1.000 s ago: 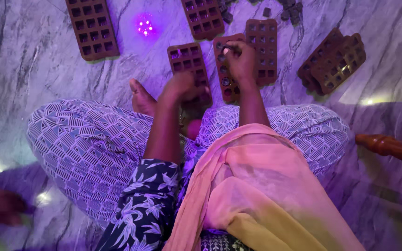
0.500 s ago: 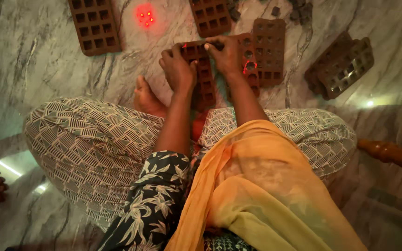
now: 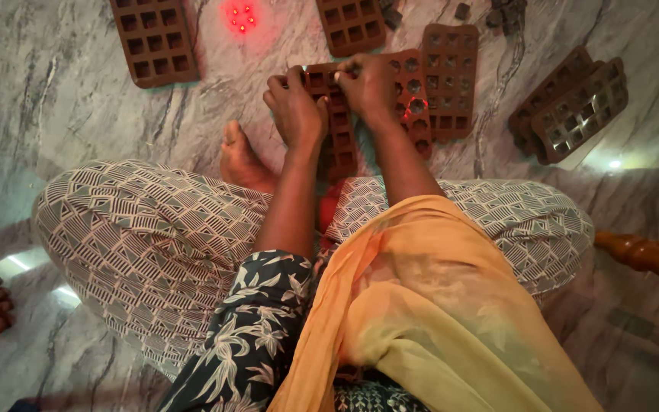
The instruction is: The person sits on the floor and places small dark stones into the cavities of brown plastic molds. They pick up stones from a pile and place them one by one into the mold slots, filling several trays.
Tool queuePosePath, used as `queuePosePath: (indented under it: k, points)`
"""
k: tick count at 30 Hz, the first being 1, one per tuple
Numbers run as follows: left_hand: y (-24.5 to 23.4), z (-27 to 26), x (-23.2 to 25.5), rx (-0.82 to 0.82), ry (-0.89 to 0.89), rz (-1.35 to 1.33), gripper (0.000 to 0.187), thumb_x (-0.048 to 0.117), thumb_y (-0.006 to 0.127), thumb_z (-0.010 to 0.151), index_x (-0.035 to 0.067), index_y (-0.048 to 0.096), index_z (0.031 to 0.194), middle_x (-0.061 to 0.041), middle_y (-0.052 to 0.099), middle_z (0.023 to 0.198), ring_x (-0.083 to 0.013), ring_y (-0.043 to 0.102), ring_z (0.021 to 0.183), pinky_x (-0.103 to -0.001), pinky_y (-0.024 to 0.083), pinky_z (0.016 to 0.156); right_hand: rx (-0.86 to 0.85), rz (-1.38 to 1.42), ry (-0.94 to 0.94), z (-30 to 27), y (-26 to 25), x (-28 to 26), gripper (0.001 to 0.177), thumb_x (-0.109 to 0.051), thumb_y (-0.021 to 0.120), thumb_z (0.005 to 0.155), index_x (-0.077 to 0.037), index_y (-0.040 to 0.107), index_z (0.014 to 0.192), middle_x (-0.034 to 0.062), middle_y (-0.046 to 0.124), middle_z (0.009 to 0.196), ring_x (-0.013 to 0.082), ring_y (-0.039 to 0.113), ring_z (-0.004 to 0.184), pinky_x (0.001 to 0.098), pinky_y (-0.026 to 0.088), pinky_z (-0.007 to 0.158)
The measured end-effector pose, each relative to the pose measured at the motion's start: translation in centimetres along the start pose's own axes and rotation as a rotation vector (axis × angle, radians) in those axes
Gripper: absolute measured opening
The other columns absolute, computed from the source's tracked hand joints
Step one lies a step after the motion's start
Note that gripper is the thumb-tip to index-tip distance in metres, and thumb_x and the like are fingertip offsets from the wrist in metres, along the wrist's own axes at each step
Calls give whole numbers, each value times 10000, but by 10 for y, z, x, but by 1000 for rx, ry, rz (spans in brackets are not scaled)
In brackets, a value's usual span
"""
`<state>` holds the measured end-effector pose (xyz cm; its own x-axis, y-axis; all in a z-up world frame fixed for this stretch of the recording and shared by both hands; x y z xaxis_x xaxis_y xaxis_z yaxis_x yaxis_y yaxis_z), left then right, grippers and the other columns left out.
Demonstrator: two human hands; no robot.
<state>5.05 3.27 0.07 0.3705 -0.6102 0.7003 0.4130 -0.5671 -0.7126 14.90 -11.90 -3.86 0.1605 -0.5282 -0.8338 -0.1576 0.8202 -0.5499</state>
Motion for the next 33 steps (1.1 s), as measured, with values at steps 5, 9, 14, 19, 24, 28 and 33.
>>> queuePosePath:
  k: [5, 9, 14, 19, 24, 28, 33]
  points:
    - [1, 1, 1, 55, 18, -19, 563, 231, 884, 774, 79, 600, 1237, -197, 529, 1218, -417, 498, 1145, -501, 455, 975, 33, -27, 4, 2, -4, -3, 137, -101, 808, 766, -22, 745, 859, 118, 773, 812, 198, 752, 741, 329, 579, 694]
    - [1, 4, 2, 59, -50, 15, 551, 325, 887, 762, 84, 621, 1180, -187, 542, 1190, -411, 519, 1130, -508, 470, 943, 32, -47, -78, 4, -1, -3, 139, -87, 814, 765, -23, 733, 858, 125, 763, 807, 218, 756, 738, 342, 582, 693]
    - [-4, 3, 9, 85, -79, 50, 568, 326, 897, 726, 94, 613, 1161, -170, 543, 1188, -408, 528, 1130, -500, 489, 922, 59, -106, -146, -1, -1, -13, 148, -66, 821, 768, -27, 724, 872, 136, 749, 826, 249, 747, 761, 364, 576, 697]
    - [-5, 4, 12, 82, -151, 37, 578, 321, 905, 702, 100, 605, 1145, -161, 541, 1192, -405, 525, 1134, -509, 485, 920, 93, -120, -216, 1, -5, -26, 168, -74, 819, 734, -30, 707, 851, 138, 714, 777, 279, 717, 731, 391, 555, 672]
    - [-7, 3, 11, 129, -132, 41, 581, 319, 893, 696, 116, 607, 1160, -164, 536, 1213, -409, 518, 1149, -516, 477, 946, 359, -317, -345, 23, -52, -7, 154, -43, 707, 923, -47, 706, 1077, 169, 694, 1055, 373, 649, 1027, 477, 496, 922]
    - [-6, 3, 11, 150, -110, 40, 564, 412, 881, 736, 117, 604, 1128, -173, 530, 1201, -414, 508, 1140, -531, 461, 942, 382, -533, -470, 34, -54, 8, 440, -6, 671, 859, 14, 617, 1295, 207, 622, 1273, 414, 558, 1165, 502, 436, 1025]
    - [-6, 2, 17, 172, -140, 80, 568, 461, 873, 734, 119, 591, 1091, -147, 534, 1178, -393, 515, 1145, -536, 457, 932, 210, -496, -157, 45, -53, 20, 398, -41, 751, 815, -73, 659, 1201, 150, 661, 1172, 406, 566, 1120, 480, 458, 988]
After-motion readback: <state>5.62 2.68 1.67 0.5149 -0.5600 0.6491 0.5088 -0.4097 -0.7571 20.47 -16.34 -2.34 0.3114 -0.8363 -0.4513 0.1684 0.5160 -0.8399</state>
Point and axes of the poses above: each hand's wrist, its own z-axis towards the middle knuckle, its own y-axis out of the palm, x = y × z, the point moved 6 cm from there along z, towards the middle knuckle
